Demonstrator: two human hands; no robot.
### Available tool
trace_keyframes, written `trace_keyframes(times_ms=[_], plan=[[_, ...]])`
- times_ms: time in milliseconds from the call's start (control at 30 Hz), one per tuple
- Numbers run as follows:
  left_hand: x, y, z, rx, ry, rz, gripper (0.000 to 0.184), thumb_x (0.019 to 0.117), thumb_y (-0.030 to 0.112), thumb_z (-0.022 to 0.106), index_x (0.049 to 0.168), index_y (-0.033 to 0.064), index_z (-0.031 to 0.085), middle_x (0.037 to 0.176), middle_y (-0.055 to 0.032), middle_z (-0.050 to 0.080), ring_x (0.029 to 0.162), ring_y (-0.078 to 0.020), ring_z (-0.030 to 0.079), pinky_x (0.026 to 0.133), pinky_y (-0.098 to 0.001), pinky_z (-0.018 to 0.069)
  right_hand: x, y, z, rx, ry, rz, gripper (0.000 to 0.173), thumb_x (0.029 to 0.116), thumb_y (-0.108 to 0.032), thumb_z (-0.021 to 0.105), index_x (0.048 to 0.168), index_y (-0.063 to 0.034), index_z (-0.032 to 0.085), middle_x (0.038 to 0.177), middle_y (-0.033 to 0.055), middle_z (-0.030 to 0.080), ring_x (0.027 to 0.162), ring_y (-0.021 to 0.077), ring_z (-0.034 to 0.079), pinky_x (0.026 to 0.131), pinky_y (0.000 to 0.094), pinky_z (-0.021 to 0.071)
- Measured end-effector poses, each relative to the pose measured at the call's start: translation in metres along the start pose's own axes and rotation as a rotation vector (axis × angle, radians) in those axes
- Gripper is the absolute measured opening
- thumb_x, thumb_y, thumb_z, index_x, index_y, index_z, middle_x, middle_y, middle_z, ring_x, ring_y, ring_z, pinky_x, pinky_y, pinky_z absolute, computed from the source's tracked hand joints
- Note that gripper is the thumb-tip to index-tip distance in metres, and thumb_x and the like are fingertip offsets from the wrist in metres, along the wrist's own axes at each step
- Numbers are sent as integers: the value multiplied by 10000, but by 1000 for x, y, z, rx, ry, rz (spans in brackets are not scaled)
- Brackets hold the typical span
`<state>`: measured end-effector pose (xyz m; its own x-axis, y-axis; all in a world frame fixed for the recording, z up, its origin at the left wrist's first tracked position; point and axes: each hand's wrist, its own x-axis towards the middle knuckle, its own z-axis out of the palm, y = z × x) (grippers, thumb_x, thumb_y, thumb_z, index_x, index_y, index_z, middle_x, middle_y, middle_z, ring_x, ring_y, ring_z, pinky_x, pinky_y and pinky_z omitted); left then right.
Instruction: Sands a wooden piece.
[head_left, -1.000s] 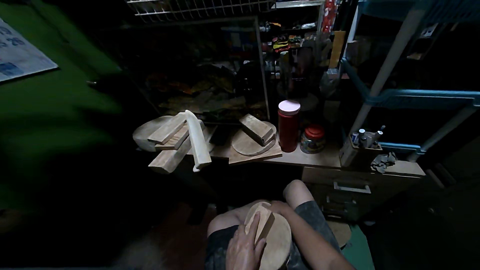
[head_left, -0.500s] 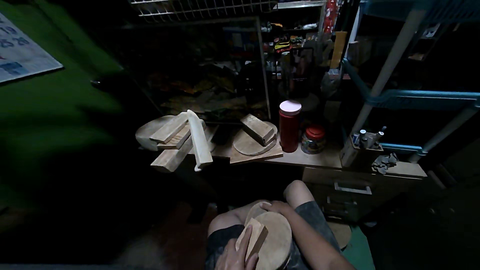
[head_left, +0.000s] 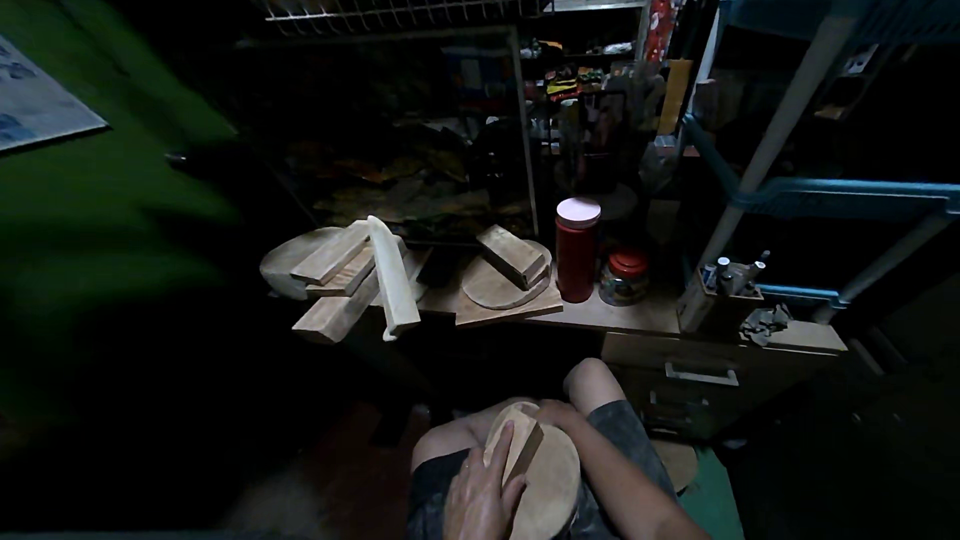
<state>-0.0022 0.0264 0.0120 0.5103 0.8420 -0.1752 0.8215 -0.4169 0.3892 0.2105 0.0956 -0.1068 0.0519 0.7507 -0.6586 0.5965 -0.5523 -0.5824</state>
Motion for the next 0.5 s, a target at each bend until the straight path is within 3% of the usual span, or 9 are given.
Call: trace_keyframes(times_ms=[167,500], plan=[[-20,-21,1,0,24,40,735,943,383,714,1588,200,414,1275,-352,594,1095,-524,631,920,-635,516,4,1,1,2,-5,47,916,985,-767,376,1479,-10,529,1536,242,497,1458,384,446,1191,625,329],[-32,-26,0,57,25,28,710,964,404,678,1586,188,415,1273,-346,597,1092,-514,633,906,-624,520,3,0,-1,-4,-9,53,910,993,-758,370,1472,-1,530,1531,242,502,1457,384,448,1189,618,334]])
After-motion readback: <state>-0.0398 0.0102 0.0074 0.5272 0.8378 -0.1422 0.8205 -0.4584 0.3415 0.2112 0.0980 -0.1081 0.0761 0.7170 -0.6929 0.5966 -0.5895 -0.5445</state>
